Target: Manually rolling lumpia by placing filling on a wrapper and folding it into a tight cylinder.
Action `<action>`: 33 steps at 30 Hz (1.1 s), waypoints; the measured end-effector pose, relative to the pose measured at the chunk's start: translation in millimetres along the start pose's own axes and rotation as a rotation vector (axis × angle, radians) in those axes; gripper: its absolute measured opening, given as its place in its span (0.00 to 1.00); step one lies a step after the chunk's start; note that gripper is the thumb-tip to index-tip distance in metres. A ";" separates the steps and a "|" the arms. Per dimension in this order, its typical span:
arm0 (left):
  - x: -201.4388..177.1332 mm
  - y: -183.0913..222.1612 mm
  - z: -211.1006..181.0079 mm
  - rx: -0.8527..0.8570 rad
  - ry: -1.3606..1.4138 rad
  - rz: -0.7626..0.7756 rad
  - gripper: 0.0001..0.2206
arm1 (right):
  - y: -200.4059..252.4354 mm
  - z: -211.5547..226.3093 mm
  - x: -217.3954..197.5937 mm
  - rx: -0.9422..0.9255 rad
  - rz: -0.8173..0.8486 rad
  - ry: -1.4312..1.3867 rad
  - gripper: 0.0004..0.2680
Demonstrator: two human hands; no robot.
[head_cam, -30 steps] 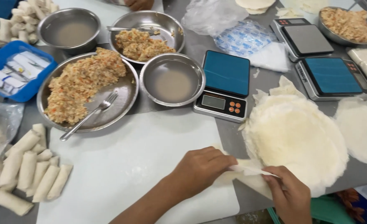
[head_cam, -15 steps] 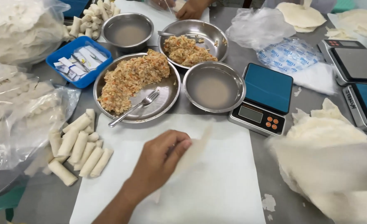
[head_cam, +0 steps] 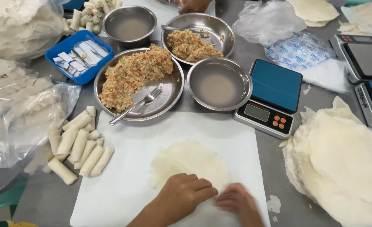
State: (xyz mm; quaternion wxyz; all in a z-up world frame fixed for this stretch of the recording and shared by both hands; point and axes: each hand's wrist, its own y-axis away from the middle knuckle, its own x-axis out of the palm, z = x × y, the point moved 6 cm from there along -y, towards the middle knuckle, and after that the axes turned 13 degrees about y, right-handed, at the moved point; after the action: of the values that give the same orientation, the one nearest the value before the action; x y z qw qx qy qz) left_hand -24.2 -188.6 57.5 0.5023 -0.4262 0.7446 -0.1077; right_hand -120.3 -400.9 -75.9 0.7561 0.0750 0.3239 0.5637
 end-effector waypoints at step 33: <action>-53.7 37.8 18.8 -0.933 0.659 -0.297 0.09 | -8.6 119.6 98.7 -0.232 0.286 -0.364 0.08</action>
State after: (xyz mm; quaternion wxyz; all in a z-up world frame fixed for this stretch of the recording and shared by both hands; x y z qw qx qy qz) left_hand -21.3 -120.5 61.6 -0.0164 -0.6461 0.7623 0.0352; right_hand -29.4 -284.8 -26.8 0.7181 0.1332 0.1017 0.6754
